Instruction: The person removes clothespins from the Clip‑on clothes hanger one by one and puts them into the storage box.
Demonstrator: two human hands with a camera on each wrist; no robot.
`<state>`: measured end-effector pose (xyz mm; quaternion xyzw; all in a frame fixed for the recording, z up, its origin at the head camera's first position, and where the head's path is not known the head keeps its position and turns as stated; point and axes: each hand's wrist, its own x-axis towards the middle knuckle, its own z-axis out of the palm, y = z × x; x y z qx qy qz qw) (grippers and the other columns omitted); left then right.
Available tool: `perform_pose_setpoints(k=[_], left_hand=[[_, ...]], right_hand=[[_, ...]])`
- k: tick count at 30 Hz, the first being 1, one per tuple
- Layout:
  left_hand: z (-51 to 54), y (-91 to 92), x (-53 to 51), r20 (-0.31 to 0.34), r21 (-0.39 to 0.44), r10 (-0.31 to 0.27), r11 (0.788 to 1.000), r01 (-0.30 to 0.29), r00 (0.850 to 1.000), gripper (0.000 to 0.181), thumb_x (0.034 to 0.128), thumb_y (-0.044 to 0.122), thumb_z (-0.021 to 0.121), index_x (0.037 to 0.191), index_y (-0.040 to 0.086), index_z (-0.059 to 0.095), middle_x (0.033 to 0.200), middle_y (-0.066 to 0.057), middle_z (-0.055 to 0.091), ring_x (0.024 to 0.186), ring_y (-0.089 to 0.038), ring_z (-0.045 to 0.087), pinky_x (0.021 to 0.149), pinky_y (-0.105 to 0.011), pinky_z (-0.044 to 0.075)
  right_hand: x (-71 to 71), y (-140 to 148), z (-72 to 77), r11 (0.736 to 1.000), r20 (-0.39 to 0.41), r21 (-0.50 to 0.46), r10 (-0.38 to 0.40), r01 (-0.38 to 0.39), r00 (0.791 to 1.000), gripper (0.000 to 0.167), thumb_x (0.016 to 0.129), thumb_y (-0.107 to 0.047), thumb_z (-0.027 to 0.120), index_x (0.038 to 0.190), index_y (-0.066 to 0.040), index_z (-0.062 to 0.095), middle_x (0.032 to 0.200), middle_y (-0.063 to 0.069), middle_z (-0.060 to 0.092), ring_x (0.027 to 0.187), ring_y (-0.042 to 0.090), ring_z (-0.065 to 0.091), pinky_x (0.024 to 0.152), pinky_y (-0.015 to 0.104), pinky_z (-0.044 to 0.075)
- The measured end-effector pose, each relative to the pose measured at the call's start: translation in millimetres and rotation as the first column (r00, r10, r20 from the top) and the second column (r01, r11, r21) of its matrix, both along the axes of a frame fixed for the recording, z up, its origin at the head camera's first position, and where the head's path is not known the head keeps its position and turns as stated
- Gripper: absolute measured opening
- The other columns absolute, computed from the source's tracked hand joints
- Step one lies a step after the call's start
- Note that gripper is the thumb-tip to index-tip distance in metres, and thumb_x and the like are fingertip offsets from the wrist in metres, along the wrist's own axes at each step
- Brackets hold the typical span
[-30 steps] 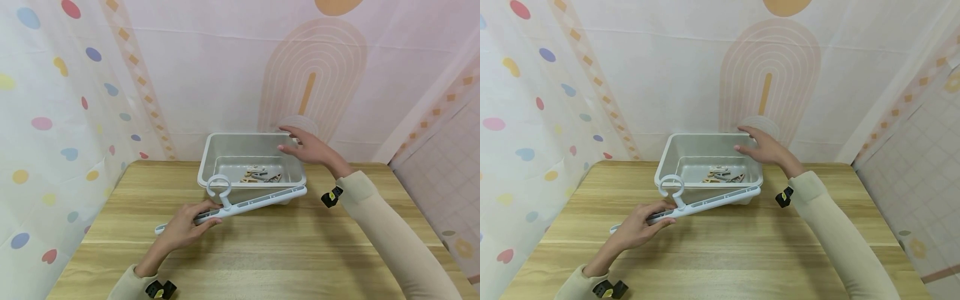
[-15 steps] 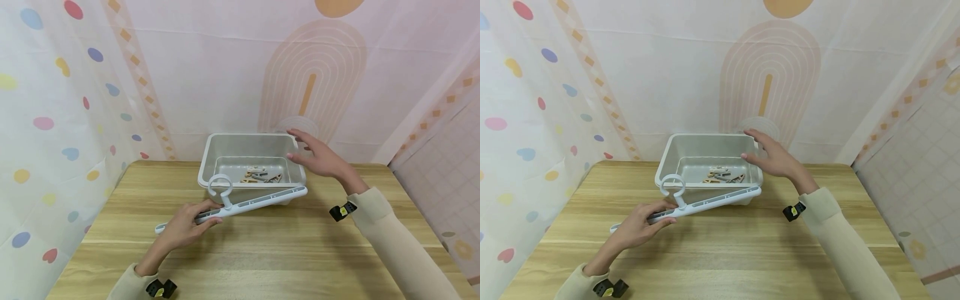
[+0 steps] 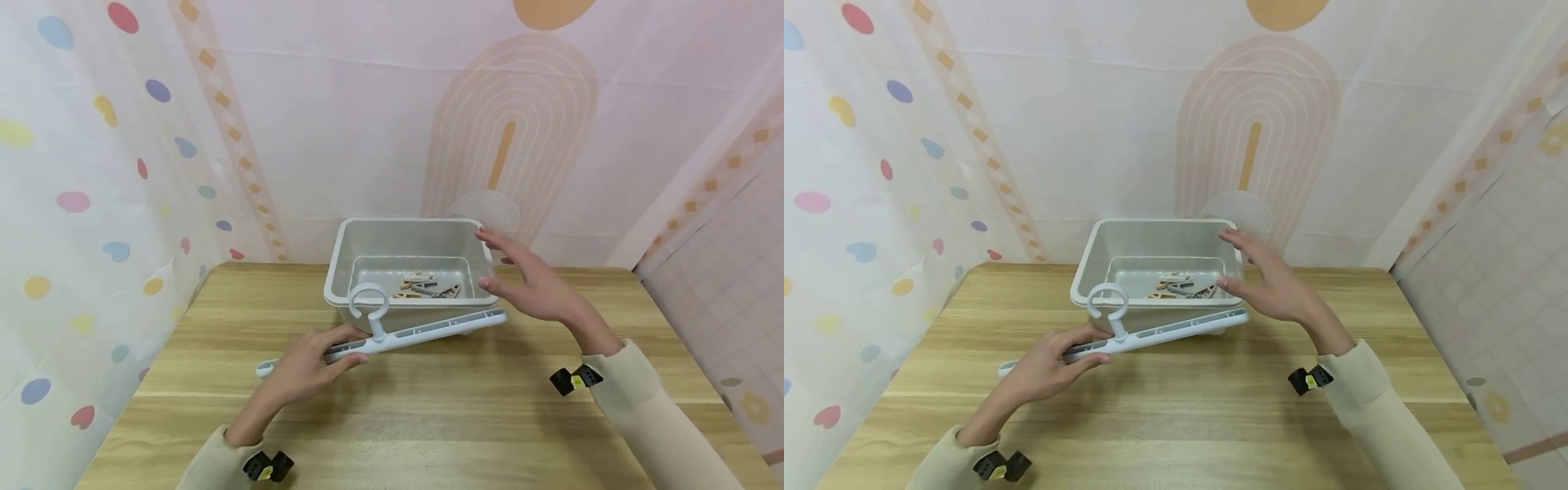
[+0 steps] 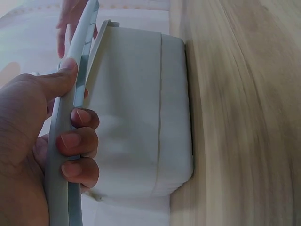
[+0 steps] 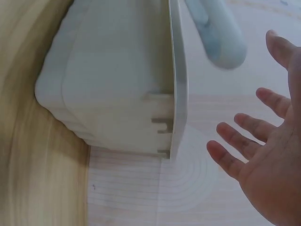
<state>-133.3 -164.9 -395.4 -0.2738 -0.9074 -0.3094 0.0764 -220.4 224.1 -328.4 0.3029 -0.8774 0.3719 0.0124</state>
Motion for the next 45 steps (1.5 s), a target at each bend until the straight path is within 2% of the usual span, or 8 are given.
perform_pose_setpoints(k=[6,12,16,23,31,38,42,45], left_hand=[[3.8,5.9,-0.8,0.001,-0.016,-0.015,1.000,0.015,1.000,0.024,0.0901,0.036,0.079,0.113,0.032,0.071,0.094,0.018,0.075,0.071,0.000,0.053,0.071,-0.024,0.048],[6.0,12.3,-1.6,-0.004,-0.023,-0.031,0.999,0.031,0.999,0.024,0.0894,0.034,0.080,0.112,0.032,0.072,0.079,0.018,0.067,0.067,0.000,0.047,0.065,-0.022,0.043],[6.9,16.0,-2.3,-0.006,-0.020,-0.049,0.999,0.048,0.999,0.024,0.0893,0.034,0.080,0.112,0.033,0.072,0.069,0.019,0.057,0.064,0.000,0.043,0.062,-0.021,0.041],[6.5,21.4,-2.7,-0.023,-0.014,-0.075,0.997,0.074,0.997,0.024,0.0882,0.034,0.081,0.111,0.033,0.072,0.064,0.019,0.051,0.059,0.003,0.040,0.057,-0.019,0.038],[3.3,28.3,-1.7,0.015,-0.025,-0.110,0.994,0.111,0.994,0.026,0.0902,0.038,0.078,0.114,0.030,0.073,0.060,0.018,0.042,0.053,0.005,0.033,0.051,-0.017,0.032],[2.5,32.8,2.0,0.065,-0.027,-0.132,0.991,0.134,0.989,0.024,0.0905,0.037,0.078,0.113,0.030,0.073,0.064,0.017,0.048,0.055,0.005,0.036,0.050,-0.018,0.032],[0.4,33.8,2.5,0.063,-0.019,-0.167,0.986,0.168,0.984,0.024,0.0901,0.034,0.079,0.113,0.029,0.073,0.061,0.017,0.042,0.054,0.005,0.033,0.049,-0.017,0.029],[-1.4,34.4,2.9,0.048,-0.016,-0.193,0.981,0.194,0.980,0.025,0.0902,0.032,0.079,0.114,0.027,0.073,0.064,0.016,0.050,0.057,0.005,0.038,0.052,-0.016,0.033]], right_hand=[[20.0,3.0,-5.6,1.000,-0.074,0.005,-0.006,0.007,0.997,0.077,0.097,-0.026,0.073,0.161,-0.033,0.030,0.168,-0.001,0.030,0.152,0.025,0.035,0.115,0.051,0.040],[40.6,0.7,-9.9,1.000,-0.184,0.000,0.024,-0.025,0.983,0.084,0.091,-0.018,0.080,0.160,-0.024,0.034,0.162,0.001,0.041,0.145,0.020,0.043,0.110,0.041,0.046],[56.2,-6.2,-13.6,0.998,-0.255,0.010,0.069,-0.069,0.965,0.085,0.085,-0.016,0.085,0.158,-0.016,0.039,0.159,0.006,0.046,0.142,0.023,0.047,0.108,0.043,0.047],[75.7,-21.6,-25.6,0.993,-0.329,0.098,0.094,-0.065,0.940,0.077,0.087,-0.028,0.084,0.154,-0.022,0.046,0.153,0.002,0.053,0.139,0.025,0.051,0.110,0.049,0.047],[84.0,-30.6,-45.0,0.984,-0.418,0.159,0.143,-0.082,0.897,0.058,0.090,-0.033,0.080,0.142,-0.022,0.058,0.137,-0.004,0.062,0.123,0.018,0.062,0.097,0.042,0.056],[86.1,-33.7,-63.4,0.991,-0.516,0.115,0.120,-0.071,0.848,0.040,0.080,-0.016,0.088,0.117,-0.018,0.074,0.109,-0.008,0.071,0.093,0.008,0.065,0.078,0.030,0.057],[88.8,-30.4,-70.5,0.995,-0.533,0.067,0.101,-0.077,0.840,0.036,0.080,-0.014,0.087,0.114,-0.019,0.076,0.107,-0.009,0.072,0.085,0.005,0.063,0.072,0.023,0.053],[90.7,-26.8,-74.7,0.995,-0.533,0.046,0.095,-0.083,0.841,0.033,0.082,-0.015,0.086,0.114,-0.019,0.077,0.108,-0.009,0.073,0.082,0.003,0.063,0.068,0.019,0.049]])
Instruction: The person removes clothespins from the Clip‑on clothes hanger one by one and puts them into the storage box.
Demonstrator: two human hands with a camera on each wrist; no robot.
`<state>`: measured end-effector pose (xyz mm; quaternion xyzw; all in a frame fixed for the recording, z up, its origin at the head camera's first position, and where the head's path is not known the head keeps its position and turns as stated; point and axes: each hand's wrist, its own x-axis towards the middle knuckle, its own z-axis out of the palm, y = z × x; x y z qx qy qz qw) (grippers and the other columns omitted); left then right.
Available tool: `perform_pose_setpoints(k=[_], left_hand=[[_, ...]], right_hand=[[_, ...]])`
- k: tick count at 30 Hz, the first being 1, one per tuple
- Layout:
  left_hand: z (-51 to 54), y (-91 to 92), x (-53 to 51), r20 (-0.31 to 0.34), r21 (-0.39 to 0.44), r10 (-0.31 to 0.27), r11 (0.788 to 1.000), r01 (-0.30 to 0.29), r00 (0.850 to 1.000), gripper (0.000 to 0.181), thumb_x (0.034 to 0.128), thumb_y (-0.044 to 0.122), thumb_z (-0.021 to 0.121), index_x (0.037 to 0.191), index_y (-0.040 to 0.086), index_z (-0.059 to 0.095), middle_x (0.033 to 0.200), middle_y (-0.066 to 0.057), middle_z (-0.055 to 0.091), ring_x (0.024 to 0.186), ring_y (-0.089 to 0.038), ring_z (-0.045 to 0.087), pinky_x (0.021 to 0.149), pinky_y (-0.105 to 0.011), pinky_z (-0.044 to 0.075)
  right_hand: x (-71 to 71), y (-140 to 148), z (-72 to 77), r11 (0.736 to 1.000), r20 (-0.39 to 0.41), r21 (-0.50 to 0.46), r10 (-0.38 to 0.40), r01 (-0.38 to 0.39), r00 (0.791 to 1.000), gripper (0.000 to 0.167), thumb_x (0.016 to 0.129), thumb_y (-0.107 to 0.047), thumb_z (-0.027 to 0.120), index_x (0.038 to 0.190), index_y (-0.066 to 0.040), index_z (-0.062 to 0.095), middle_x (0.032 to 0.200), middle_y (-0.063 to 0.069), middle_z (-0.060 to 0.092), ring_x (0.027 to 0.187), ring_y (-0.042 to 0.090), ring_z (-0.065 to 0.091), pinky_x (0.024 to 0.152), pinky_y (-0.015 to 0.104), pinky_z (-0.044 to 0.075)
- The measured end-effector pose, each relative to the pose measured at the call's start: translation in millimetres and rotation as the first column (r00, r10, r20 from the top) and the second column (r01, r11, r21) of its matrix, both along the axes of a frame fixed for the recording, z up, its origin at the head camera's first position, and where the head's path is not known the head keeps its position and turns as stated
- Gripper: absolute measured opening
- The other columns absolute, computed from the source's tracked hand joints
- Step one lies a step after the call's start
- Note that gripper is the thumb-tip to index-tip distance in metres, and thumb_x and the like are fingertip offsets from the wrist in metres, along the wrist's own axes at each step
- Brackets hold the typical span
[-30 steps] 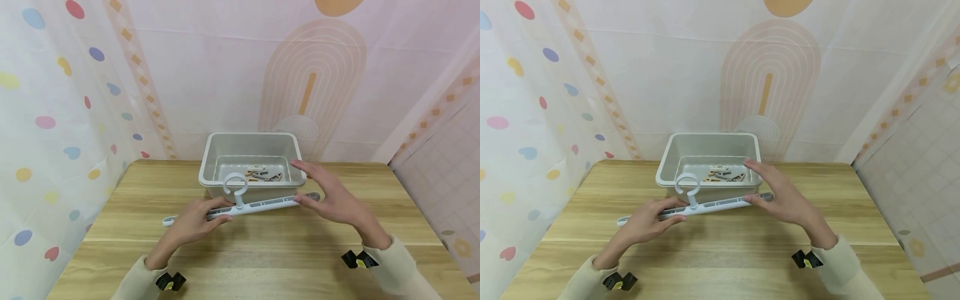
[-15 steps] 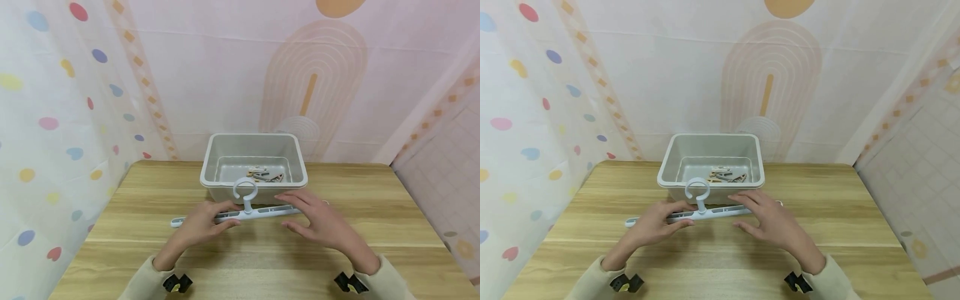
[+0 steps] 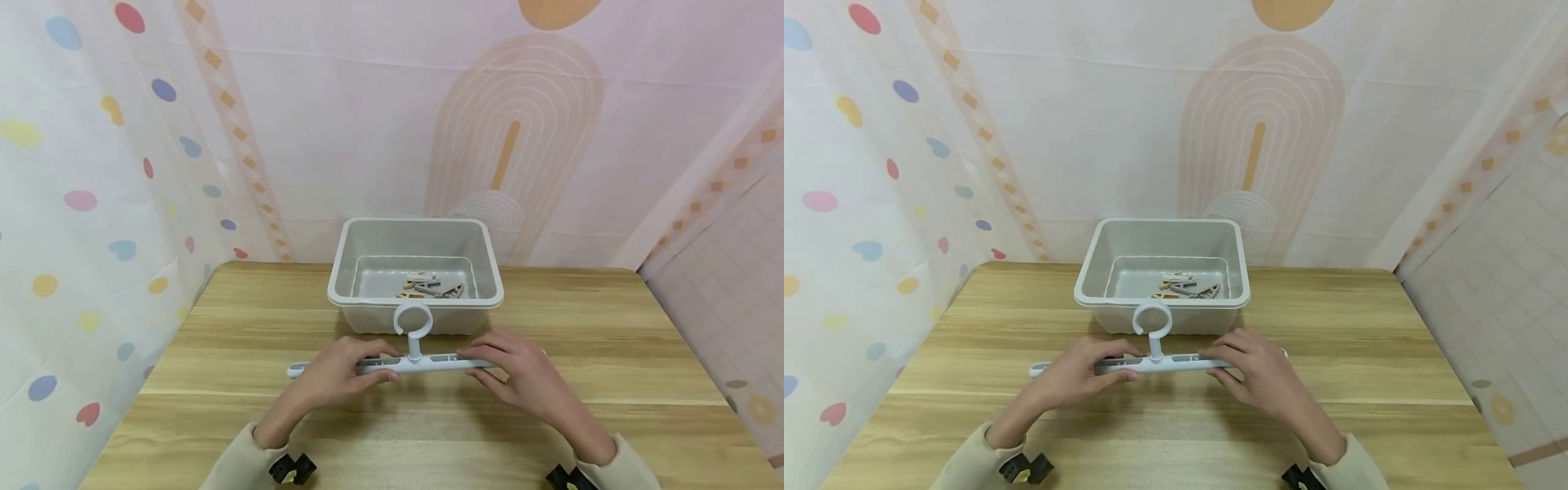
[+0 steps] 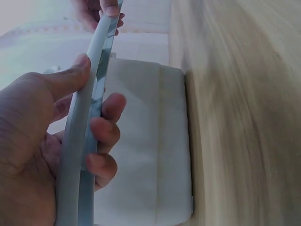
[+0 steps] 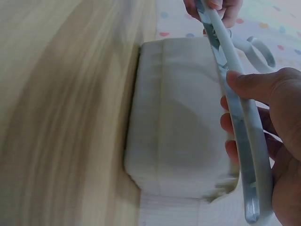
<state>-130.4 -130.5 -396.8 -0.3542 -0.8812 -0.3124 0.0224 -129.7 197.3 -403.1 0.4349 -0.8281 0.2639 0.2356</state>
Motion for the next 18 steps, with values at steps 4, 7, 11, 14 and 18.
perform_pose_setpoints(k=[4,7,11,14,18], left_hand=[[-3.0,-1.3,2.1,-0.007,0.010,-0.015,1.000,0.015,1.000,0.027,0.0900,0.030,0.080,0.116,0.024,0.074,0.081,0.013,0.070,0.068,0.003,0.053,0.063,-0.018,0.046],[-6.0,-4.5,4.4,0.000,0.027,-0.015,1.000,0.015,1.000,0.029,0.0892,0.027,0.081,0.117,0.021,0.074,0.097,0.009,0.077,0.079,0.001,0.062,0.073,-0.022,0.054],[-10.4,-10.3,7.8,-0.027,0.051,-0.010,0.999,0.012,1.000,0.032,0.0862,0.022,0.083,0.116,0.016,0.074,0.106,0.006,0.078,0.089,-0.004,0.068,0.082,-0.030,0.058],[-14.8,-14.4,10.3,-0.052,0.080,-0.004,0.997,0.008,0.999,0.033,0.0827,0.018,0.085,0.113,0.014,0.074,0.106,0.004,0.077,0.091,-0.007,0.070,0.083,-0.033,0.058],[-21.7,-18.4,12.9,-0.066,0.117,0.008,0.993,0.000,0.998,0.033,0.0788,0.011,0.087,0.109,0.013,0.075,0.102,0.005,0.074,0.089,-0.007,0.066,0.079,-0.032,0.056]], right_hand=[[2.7,3.7,-5.2,1.000,0.008,-0.018,0.017,-0.017,1.000,0.029,0.083,-0.016,0.085,0.111,-0.018,0.078,0.107,-0.008,0.074,0.082,0.004,0.064,0.067,0.016,0.048],[4.5,6.4,-8.6,0.999,0.018,-0.034,0.028,-0.028,0.999,0.028,0.082,-0.014,0.086,0.108,-0.017,0.078,0.105,-0.007,0.075,0.086,0.006,0.065,0.070,0.016,0.049],[6.6,12.1,-13.1,0.999,0.043,-0.047,0.026,-0.024,0.999,0.028,0.081,-0.012,0.086,0.108,-0.018,0.079,0.105,-0.008,0.074,0.090,0.008,0.066,0.075,0.017,0.051],[7.7,17.0,-17.3,0.999,0.048,-0.044,0.021,-0.019,0.999,0.028,0.081,-0.012,0.086,0.107,-0.018,0.079,0.104,-0.008,0.074,0.092,0.009,0.068,0.078,0.019,0.053],[8.6,22.2,-23.6,0.999,0.059,-0.044,0.018,-0.016,0.998,0.029,0.080,-0.011,0.086,0.107,-0.018,0.079,0.104,-0.008,0.074,0.092,0.009,0.069,0.078,0.018,0.054]])
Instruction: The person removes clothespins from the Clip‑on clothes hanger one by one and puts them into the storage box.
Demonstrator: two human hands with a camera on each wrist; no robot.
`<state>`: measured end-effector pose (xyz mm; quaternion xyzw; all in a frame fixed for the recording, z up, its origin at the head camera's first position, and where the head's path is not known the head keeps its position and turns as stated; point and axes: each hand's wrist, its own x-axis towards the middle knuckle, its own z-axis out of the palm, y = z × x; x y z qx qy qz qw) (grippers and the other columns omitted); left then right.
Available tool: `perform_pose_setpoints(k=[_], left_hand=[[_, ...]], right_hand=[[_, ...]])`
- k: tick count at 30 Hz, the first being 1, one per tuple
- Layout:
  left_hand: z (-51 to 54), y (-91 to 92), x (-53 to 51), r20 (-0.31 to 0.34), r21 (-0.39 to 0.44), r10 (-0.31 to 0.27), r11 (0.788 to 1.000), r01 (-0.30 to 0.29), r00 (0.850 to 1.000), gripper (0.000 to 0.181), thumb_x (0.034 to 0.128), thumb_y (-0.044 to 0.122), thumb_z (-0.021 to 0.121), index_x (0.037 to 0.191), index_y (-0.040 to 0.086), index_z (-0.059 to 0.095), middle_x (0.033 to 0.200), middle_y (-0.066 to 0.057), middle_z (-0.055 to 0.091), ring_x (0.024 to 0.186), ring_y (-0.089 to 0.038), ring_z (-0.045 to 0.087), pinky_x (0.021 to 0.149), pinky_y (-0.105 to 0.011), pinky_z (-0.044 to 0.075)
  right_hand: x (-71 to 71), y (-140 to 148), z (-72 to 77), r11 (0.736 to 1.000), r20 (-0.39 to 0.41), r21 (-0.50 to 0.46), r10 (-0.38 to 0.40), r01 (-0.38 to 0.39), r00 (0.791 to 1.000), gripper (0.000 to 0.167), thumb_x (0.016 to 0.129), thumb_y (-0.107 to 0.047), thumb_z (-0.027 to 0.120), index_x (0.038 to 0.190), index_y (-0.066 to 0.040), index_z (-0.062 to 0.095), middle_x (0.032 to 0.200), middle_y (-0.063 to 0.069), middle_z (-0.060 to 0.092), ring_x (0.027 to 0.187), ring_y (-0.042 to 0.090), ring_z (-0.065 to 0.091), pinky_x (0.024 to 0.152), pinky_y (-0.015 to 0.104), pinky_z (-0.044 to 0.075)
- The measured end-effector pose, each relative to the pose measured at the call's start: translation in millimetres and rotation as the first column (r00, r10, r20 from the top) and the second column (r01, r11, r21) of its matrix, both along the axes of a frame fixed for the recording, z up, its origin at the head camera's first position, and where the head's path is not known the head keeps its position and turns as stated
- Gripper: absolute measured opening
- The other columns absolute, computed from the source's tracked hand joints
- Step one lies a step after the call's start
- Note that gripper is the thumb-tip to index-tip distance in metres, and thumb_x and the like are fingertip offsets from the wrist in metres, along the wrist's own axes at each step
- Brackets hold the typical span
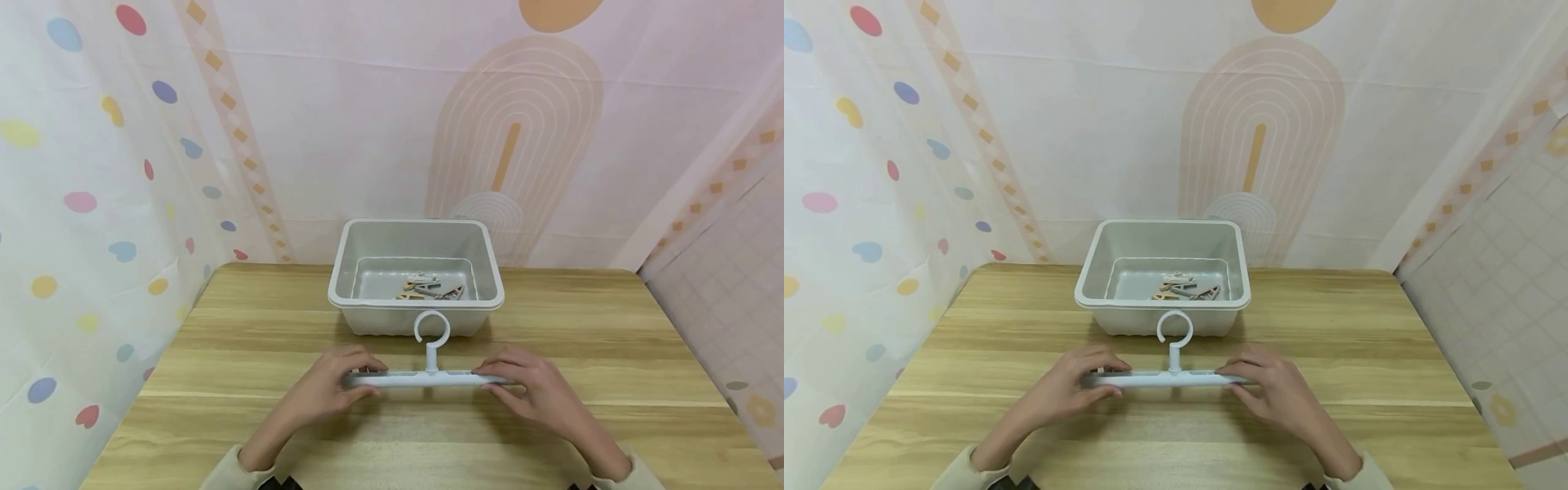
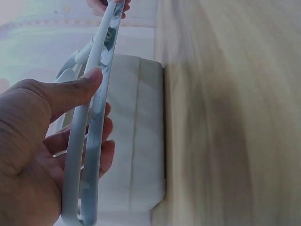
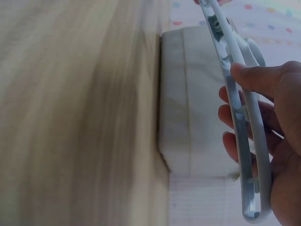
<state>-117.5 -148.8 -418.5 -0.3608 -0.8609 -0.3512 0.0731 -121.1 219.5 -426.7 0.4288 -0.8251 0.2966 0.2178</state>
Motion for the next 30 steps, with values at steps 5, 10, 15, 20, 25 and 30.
perform_pose_setpoints(k=[5,10,15,20,25,30], left_hand=[[-9.2,-1.1,3.1,-0.020,0.066,-0.032,0.997,0.033,0.999,0.030,0.0760,0.003,0.088,0.102,0.013,0.076,0.099,0.003,0.073,0.092,-0.010,0.066,0.081,-0.030,0.057],[-17.4,-0.4,6.0,-0.015,0.085,-0.054,0.995,0.055,0.998,0.025,0.0774,0.003,0.087,0.099,0.012,0.077,0.098,0.002,0.073,0.094,-0.013,0.067,0.083,-0.029,0.056],[-23.7,-1.4,9.3,0.035,0.077,-0.068,0.995,0.065,0.997,0.024,0.0786,0.003,0.086,0.100,0.011,0.078,0.098,0.001,0.074,0.094,-0.012,0.068,0.082,-0.028,0.057],[-28.0,-2.8,11.2,0.079,0.072,-0.082,0.994,0.076,0.993,0.023,0.0797,0.004,0.086,0.101,0.011,0.079,0.099,0.000,0.075,0.094,-0.012,0.068,0.082,-0.028,0.057],[-29.5,-4.0,10.6,0.185,0.058,-0.079,0.996,0.069,0.980,0.020,0.0834,0.007,0.083,0.103,0.012,0.079,0.100,0.002,0.076,0.095,-0.011,0.068,0.081,-0.029,0.058],[-30.9,-4.2,8.7,0.234,0.037,-0.071,0.997,0.064,0.970,0.018,0.0857,0.010,0.082,0.103,0.012,0.079,0.100,0.003,0.076,0.094,-0.011,0.068,0.080,-0.028,0.057]], right_hand=[[2.7,3.5,-7.8,1.000,0.059,-0.016,-0.003,0.004,0.998,0.035,0.075,-0.008,0.089,0.107,-0.020,0.079,0.102,-0.009,0.075,0.090,0.008,0.070,0.080,0.016,0.054],[6.5,5.7,-17.2,1.000,0.138,-0.027,-0.006,0.010,0.990,0.034,0.075,-0.008,0.089,0.105,-0.021,0.079,0.101,-0.010,0.075,0.088,0.006,0.070,0.082,0.015,0.053],[9.6,6.8,-28.1,1.000,0.232,-0.024,0.012,-0.007,0.973,0.027,0.082,-0.011,0.085,0.106,-0.021,0.078,0.102,-0.010,0.074,0.090,0.005,0.069,0.079,0.023,0.057],[11.9,6.7,-35.9,0.998,0.307,-0.061,0.051,-0.034,0.950,0.024,0.085,-0.012,0.083,0.107,-0.022,0.078,0.103,-0.010,0.073,0.092,0.006,0.068,0.078,0.025,0.056],[14.0,5.6,-40.2,0.998,0.374,-0.064,0.042,-0.019,0.927,0.022,0.087,-0.013,0.082,0.106,-0.024,0.078,0.102,-0.012,0.070,0.090,0.004,0.065,0.076,0.022,0.053],[13.5,5.9,-42.6,0.999,0.415,-0.040,0.025,-0.010,0.909,0.018,0.090,-0.017,0.080,0.106,-0.024,0.078,0.101,-0.013,0.070,0.089,0.003,0.064,0.075,0.022,0.052]])
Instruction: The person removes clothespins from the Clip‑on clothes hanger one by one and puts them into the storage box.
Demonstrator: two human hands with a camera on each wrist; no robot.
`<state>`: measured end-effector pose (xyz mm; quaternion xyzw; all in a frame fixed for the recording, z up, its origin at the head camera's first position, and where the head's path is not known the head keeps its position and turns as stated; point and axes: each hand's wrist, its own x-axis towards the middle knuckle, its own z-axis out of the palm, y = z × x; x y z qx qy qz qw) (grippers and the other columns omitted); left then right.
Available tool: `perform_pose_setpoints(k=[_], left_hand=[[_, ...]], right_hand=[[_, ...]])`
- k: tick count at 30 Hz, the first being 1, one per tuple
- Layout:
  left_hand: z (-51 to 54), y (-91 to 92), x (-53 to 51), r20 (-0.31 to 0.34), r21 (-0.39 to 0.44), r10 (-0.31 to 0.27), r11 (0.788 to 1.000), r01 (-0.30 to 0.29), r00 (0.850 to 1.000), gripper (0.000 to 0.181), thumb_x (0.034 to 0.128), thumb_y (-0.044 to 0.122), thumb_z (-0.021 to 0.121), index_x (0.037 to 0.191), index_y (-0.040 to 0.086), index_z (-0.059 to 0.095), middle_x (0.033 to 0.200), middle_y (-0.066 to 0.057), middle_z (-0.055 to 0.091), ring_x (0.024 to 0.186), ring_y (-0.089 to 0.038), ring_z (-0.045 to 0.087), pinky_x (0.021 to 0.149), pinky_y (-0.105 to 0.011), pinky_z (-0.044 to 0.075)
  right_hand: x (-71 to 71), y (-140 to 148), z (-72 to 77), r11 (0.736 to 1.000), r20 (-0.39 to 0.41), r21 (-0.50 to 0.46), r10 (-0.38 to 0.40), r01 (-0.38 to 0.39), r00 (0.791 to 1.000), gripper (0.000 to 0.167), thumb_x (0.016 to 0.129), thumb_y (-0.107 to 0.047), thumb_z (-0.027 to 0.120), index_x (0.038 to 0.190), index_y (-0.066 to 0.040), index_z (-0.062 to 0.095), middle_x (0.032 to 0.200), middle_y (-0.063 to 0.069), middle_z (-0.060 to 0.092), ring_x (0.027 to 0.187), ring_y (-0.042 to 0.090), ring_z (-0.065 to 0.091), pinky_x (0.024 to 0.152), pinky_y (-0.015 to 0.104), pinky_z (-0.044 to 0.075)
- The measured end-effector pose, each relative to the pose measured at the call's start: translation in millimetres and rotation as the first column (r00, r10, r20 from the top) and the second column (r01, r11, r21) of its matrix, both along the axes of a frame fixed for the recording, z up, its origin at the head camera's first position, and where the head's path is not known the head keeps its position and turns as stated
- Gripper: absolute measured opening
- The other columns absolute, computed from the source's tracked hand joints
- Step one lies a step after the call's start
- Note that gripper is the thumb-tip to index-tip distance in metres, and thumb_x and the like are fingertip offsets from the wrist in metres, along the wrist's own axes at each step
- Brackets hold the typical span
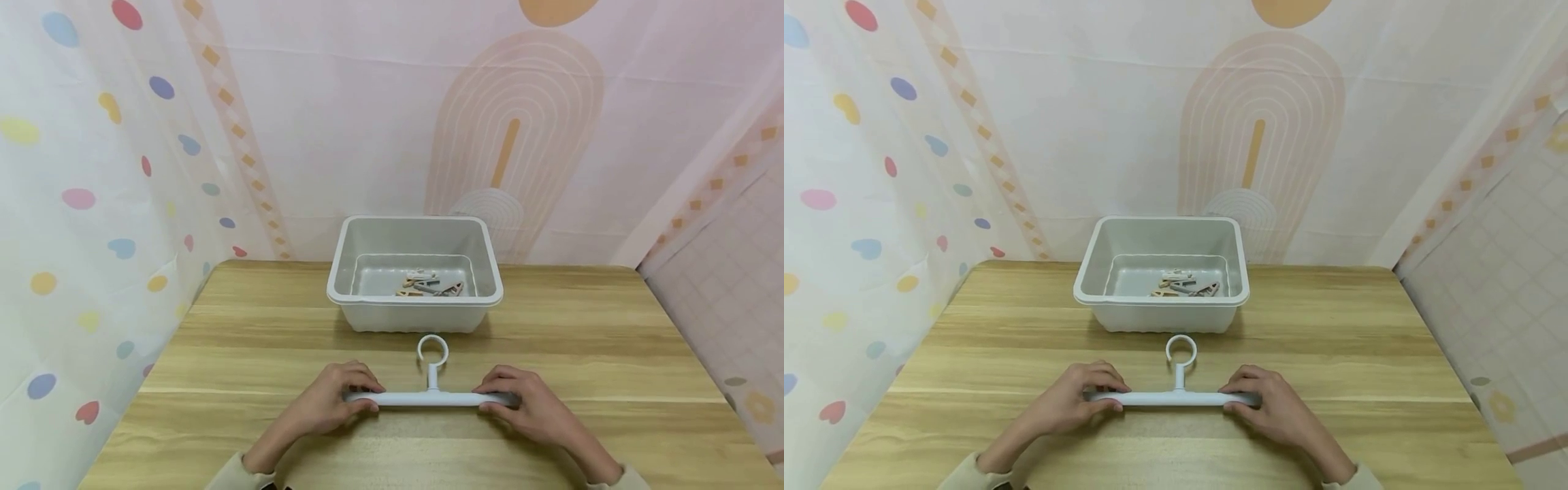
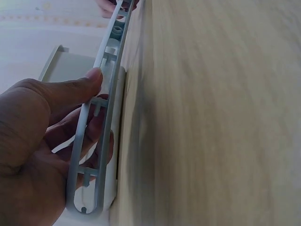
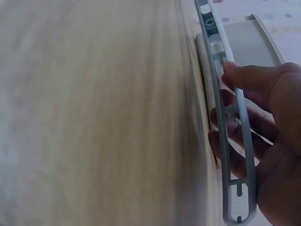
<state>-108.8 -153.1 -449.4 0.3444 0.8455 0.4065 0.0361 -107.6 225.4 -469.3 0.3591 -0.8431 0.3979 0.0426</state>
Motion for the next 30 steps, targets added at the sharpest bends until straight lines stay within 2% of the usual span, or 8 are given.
perform_pose_setpoints(k=[9,16,20,24,27,30], left_hand=[[-2.8,1.3,1.5,0.008,-0.046,-0.023,0.999,0.023,1.000,0.014,0.0873,0.010,0.080,0.102,0.009,0.078,0.097,0.000,0.076,0.091,-0.009,0.068,0.080,-0.026,0.056],[-2.4,1.4,3.4,0.089,-0.057,-0.012,0.998,0.017,0.996,0.013,0.0885,0.011,0.080,0.101,0.011,0.078,0.095,0.004,0.074,0.088,-0.003,0.065,0.080,-0.024,0.055],[-2.2,1.6,3.8,0.097,-0.064,-0.008,0.998,0.015,0.995,0.013,0.0898,0.014,0.079,0.103,0.011,0.078,0.096,0.004,0.074,0.089,-0.003,0.065,0.080,-0.024,0.055],[-1.7,-0.2,4.1,0.111,-0.073,0.034,0.997,-0.026,0.993,0.020,0.0913,0.021,0.079,0.108,0.012,0.077,0.098,0.003,0.074,0.090,-0.006,0.065,0.079,-0.025,0.056],[0.0,-4.6,2.8,0.084,-0.094,0.094,0.992,-0.086,0.992,0.024,0.0918,0.025,0.078,0.113,0.013,0.075,0.102,0.003,0.074,0.091,-0.011,0.066,0.080,-0.027,0.055],[3.7,-10.7,0.1,0.024,-0.109,0.138,0.985,-0.134,0.990,0.026,0.0926,0.025,0.077,0.116,0.013,0.075,0.106,0.001,0.075,0.095,-0.016,0.067,0.080,-0.030,0.055]], right_hand=[[-0.2,1.2,-1.7,0.997,0.073,0.074,0.005,-0.011,0.997,0.014,0.093,-0.021,0.077,0.106,-0.020,0.079,0.100,-0.013,0.073,0.091,0.001,0.063,0.076,0.023,0.052],[0.5,-1.5,1.5,0.996,0.116,0.093,-0.013,0.002,0.993,0.014,0.091,-0.020,0.079,0.106,-0.020,0.079,0.099,-0.014,0.073,0.090,0.000,0.063,0.076,0.023,0.053],[0.4,-0.7,2.8,0.995,0.123,0.102,-0.004,-0.009,0.992,0.015,0.092,-0.021,0.078,0.107,-0.020,0.078,0.099,-0.014,0.073,0.091,0.001,0.063,0.077,0.024,0.053],[-1.0,2.6,3.7,0.993,0.093,0.121,-0.003,-0.008,0.996,0.016,0.093,-0.023,0.077,0.109,-0.020,0.077,0.103,-0.013,0.073,0.095,0.004,0.064,0.082,0.026,0.054],[-2.7,6.8,5.4,0.990,0.066,0.143,-0.028,0.018,0.997,0.020,0.093,-0.024,0.077,0.112,-0.018,0.076,0.109,-0.010,0.072,0.096,0.006,0.065,0.083,0.028,0.055],[-4.5,11.9,9.6,0.985,0.031,0.165,-0.060,0.054,0.998,0.026,0.092,-0.022,0.079,0.117,-0.015,0.075,0.115,-0.006,0.072,0.097,0.011,0.067,0.083,0.031,0.056]])
